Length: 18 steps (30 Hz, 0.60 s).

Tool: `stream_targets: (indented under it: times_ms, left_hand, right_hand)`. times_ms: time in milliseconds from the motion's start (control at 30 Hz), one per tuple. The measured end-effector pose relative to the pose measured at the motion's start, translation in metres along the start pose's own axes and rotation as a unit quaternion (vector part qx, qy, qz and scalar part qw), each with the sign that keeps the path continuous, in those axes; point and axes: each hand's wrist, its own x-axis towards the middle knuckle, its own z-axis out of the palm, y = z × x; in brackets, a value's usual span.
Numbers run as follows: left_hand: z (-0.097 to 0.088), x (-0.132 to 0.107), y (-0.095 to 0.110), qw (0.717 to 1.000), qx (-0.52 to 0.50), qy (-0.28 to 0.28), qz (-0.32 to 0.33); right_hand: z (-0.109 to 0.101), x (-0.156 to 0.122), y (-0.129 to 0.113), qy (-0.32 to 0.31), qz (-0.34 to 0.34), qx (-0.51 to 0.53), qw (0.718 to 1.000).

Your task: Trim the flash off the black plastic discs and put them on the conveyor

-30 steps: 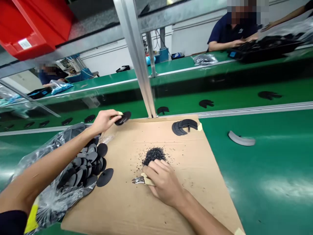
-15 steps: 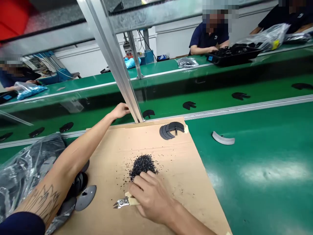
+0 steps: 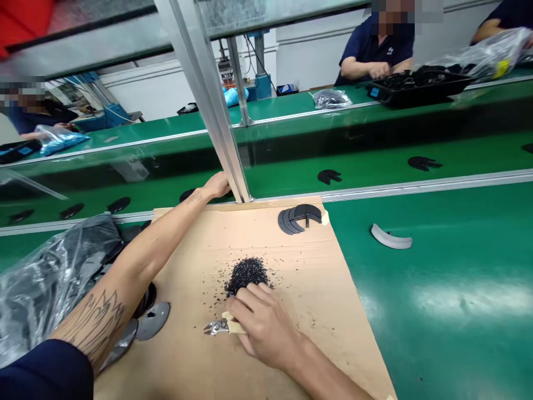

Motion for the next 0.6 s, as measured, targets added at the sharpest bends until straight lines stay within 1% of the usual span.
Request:
stream_targets:
  times_ms: [67,133,200,267,300,333,367,400,433,467,500,533,567,600]
  left_hand:
    - [-0.024,-0.024,-0.011,0.998,-0.003,0.048,-0.028]
    - [-0.048,-0.053,-0.018,0.994,-0.024,0.092,-0.046]
    - [-0.067,-0.088,-0.015,0.991,-0.045,0.113,-0.054]
    - [-0.074,-0.131,-0.001,0.99,-0.087,0.099,-0.044]
    - [-0.072,-0.156,0.01,0.989,-0.115,0.083,-0.033]
    - [-0.068,-0.181,0.024,0.982,-0.183,0.055,0.003]
    - [-0.06,-0.206,0.039,0.969,-0.242,0.029,0.044]
    - [-0.051,-0.23,0.055,0.958,-0.278,0.009,0.072]
    - [-0.04,-0.252,0.07,0.948,-0.303,-0.011,0.097]
    - [-0.029,-0.272,0.084,0.934,-0.334,-0.034,0.119]
    - [-0.019,-0.288,0.095,0.923,-0.36,-0.049,0.126]
    - [-0.01,-0.302,0.102,0.919,-0.369,-0.047,0.133]
    - [-0.003,-0.312,0.106,0.923,-0.358,-0.044,0.137]
    - [0.0,-0.321,0.105,0.935,-0.323,-0.036,0.14]
  right_hand:
    - [0.0,0.002,0.0,0.018,0.02,0.046,0.999]
    - [0.0,0.005,0.001,0.036,0.058,0.111,0.992]
    - [-0.002,0.008,0.0,0.06,0.113,0.174,0.976]
    - [-0.004,0.012,0.0,0.092,0.174,0.215,0.956]
    - [-0.006,0.015,-0.001,0.103,0.202,0.232,0.946]
    - [-0.007,0.017,-0.002,0.109,0.226,0.249,0.936]
    - [-0.008,0.019,-0.003,0.102,0.246,0.269,0.926]
    - [-0.008,0.022,-0.005,0.079,0.261,0.293,0.916]
    - [-0.009,0.024,-0.006,0.041,0.267,0.323,0.907]
    - [-0.009,0.027,-0.007,-0.014,0.265,0.354,0.897]
    - [-0.009,0.029,-0.009,-0.074,0.256,0.382,0.885]
    - [-0.008,0.031,-0.01,-0.132,0.244,0.403,0.872]
    - [-0.008,0.032,-0.011,-0.177,0.233,0.417,0.861]
    - [-0.007,0.033,-0.011,-0.203,0.23,0.423,0.853]
